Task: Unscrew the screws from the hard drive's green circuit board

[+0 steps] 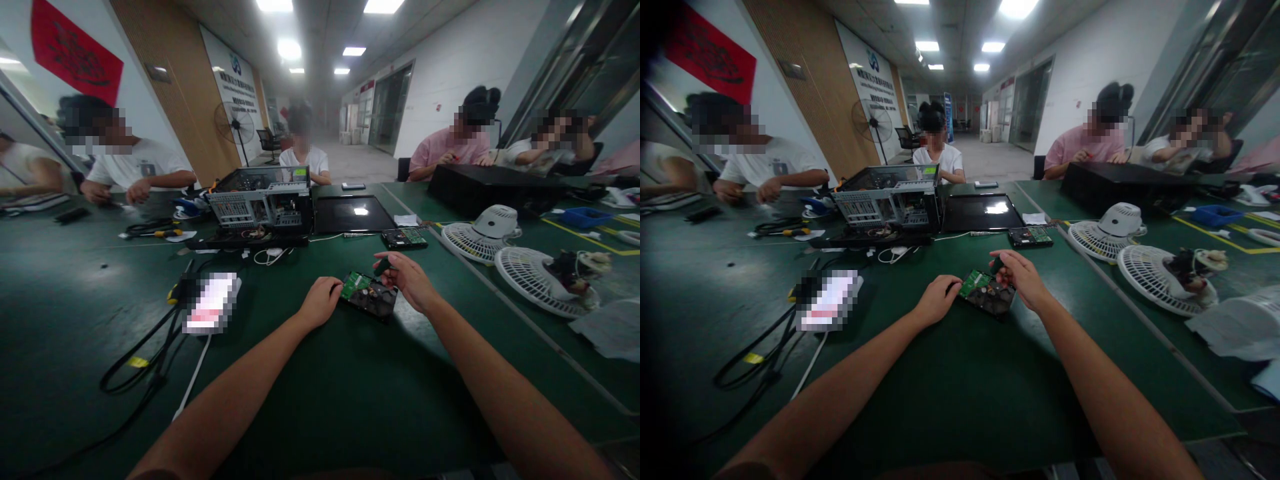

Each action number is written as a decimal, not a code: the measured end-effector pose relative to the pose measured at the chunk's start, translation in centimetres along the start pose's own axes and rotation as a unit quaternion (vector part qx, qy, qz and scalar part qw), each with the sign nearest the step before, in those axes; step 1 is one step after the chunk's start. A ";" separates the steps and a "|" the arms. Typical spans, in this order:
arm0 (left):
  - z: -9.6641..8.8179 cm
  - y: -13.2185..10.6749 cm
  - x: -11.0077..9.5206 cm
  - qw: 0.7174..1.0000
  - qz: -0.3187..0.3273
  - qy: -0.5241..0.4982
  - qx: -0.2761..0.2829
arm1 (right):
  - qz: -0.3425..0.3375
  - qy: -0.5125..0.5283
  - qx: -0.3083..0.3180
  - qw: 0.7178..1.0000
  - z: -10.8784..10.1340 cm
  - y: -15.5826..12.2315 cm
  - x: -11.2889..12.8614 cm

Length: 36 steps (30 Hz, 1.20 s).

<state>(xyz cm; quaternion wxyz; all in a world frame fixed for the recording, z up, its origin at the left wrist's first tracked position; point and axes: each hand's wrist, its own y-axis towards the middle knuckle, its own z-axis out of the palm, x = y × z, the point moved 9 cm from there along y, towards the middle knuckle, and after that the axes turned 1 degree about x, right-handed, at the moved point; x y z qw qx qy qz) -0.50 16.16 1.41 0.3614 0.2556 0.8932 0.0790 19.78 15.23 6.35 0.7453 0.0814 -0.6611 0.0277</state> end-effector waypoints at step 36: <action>0.3 0.0 0.3 1.000 0.004 0.001 -0.001 | 0.039 0.077 0.035 0.996 1.0 -0.4 -0.3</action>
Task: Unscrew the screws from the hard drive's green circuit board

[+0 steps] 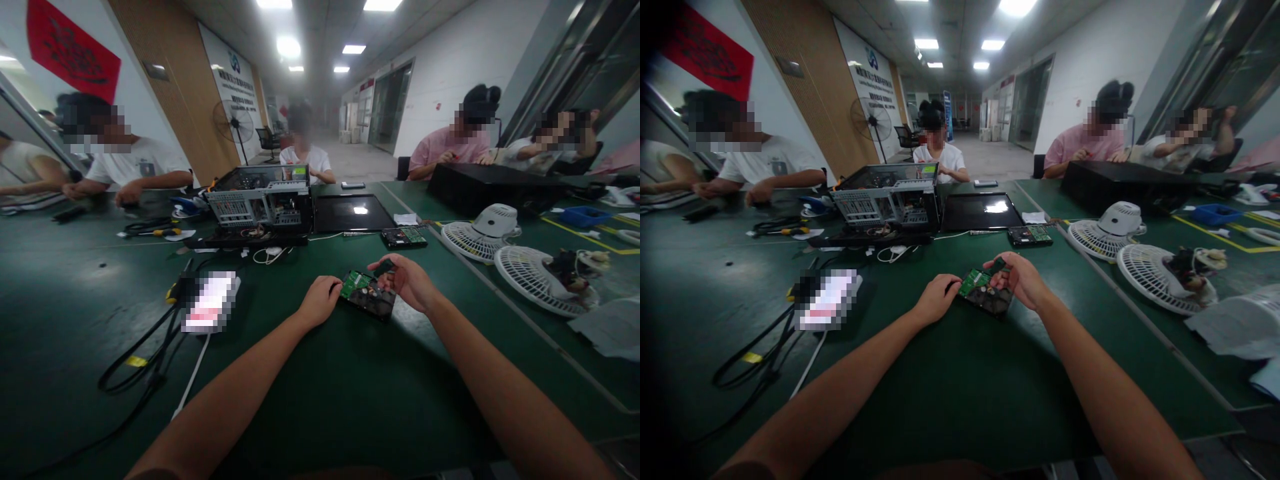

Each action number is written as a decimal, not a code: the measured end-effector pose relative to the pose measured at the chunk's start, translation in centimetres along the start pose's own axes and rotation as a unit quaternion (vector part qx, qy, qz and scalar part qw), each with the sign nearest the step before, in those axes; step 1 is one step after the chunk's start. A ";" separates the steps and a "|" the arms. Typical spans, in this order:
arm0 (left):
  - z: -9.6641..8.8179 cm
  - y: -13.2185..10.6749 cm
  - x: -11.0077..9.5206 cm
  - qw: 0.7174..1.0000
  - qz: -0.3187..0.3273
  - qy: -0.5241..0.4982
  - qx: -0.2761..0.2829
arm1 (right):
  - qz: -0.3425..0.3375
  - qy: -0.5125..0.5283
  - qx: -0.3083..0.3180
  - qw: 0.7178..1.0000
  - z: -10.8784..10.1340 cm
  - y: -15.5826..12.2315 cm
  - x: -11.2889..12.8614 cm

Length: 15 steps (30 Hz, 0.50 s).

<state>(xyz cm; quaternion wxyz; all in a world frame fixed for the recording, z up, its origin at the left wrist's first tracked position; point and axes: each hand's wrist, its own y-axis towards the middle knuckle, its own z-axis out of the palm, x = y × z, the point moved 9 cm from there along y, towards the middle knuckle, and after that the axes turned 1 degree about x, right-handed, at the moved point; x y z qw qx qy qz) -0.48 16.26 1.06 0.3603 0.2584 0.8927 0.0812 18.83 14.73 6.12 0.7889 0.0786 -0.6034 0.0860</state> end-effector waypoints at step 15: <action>-0.3 -0.1 -0.3 1.000 -0.002 -0.005 0.003 | -0.023 -0.053 -0.026 0.998 -0.8 0.1 0.2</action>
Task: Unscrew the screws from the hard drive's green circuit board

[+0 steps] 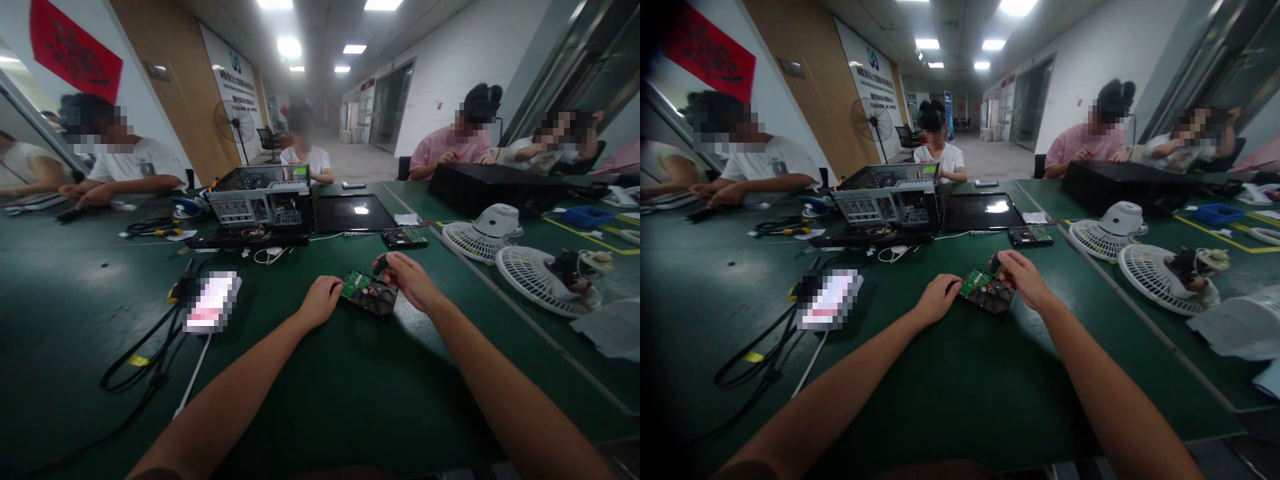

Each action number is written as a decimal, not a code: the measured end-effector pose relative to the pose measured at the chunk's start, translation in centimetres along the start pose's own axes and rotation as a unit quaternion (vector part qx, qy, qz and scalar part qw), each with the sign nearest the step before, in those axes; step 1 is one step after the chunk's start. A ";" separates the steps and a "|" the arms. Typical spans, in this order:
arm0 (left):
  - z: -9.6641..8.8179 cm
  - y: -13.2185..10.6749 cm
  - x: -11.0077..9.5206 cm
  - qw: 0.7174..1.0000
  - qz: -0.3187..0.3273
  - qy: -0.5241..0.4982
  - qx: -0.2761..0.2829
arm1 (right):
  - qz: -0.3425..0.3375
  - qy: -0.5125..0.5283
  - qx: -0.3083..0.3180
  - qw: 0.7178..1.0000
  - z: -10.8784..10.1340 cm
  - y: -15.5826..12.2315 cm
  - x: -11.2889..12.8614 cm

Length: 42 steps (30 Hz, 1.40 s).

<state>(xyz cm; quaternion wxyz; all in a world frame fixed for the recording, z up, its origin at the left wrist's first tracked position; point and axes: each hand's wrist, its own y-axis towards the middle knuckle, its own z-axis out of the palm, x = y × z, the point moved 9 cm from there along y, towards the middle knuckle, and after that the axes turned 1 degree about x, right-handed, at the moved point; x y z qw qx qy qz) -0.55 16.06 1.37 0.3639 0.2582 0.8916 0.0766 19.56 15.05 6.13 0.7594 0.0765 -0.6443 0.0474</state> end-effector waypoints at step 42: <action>0.4 0.2 0.5 1.000 0.007 0.006 -0.007 | -0.001 -0.037 0.012 0.999 0.0 0.1 -0.4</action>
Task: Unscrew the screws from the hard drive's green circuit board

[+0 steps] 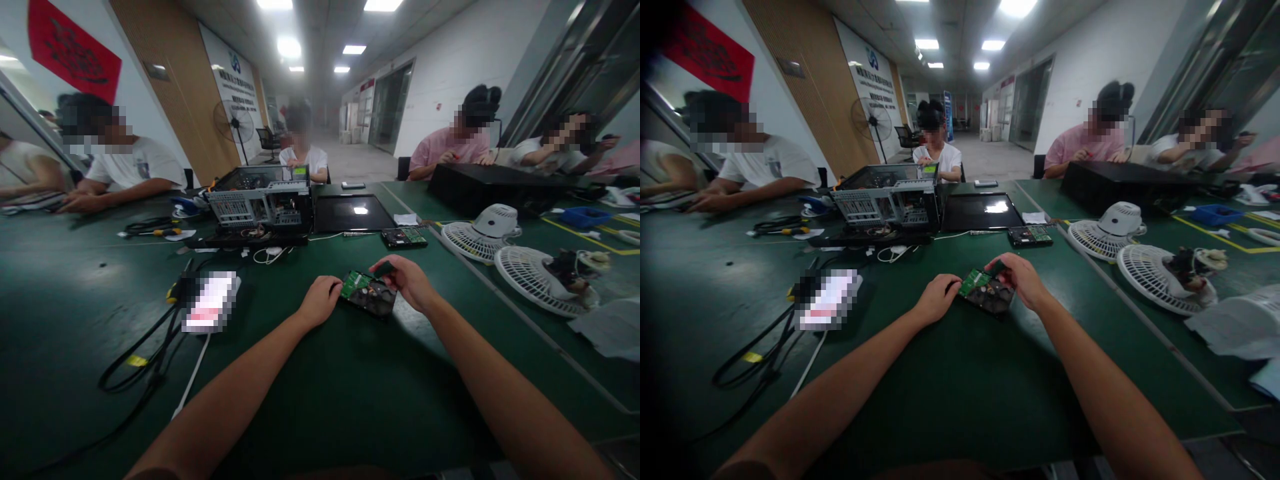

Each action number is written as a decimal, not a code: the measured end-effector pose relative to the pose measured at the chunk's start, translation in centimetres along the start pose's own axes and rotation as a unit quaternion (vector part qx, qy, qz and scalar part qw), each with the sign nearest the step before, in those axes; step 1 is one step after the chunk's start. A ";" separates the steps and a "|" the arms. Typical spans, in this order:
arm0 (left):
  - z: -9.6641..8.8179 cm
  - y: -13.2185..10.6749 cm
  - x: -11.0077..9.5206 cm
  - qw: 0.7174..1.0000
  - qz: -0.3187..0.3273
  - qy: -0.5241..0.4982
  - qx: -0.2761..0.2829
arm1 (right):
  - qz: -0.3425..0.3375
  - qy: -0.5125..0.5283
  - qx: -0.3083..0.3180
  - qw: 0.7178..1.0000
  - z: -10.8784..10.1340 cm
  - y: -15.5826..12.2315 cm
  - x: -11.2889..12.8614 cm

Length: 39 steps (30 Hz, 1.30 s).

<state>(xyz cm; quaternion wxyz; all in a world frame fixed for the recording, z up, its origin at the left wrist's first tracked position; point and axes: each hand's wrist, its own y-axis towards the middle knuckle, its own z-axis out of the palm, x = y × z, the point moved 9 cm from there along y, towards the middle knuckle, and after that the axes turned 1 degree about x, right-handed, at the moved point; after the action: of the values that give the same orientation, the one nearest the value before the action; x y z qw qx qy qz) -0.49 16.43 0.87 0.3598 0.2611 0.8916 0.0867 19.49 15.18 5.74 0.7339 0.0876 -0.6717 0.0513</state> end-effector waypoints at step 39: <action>0.0 0.0 0.0 1.000 -0.009 -0.003 0.010 | -0.101 -0.108 -0.037 0.988 -0.2 0.3 0.3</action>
<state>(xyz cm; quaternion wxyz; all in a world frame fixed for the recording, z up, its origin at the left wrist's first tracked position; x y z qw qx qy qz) -0.50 16.42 0.84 0.3609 0.2571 0.8934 0.0736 19.69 15.54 6.03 0.6610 0.1329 -0.7363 -0.0576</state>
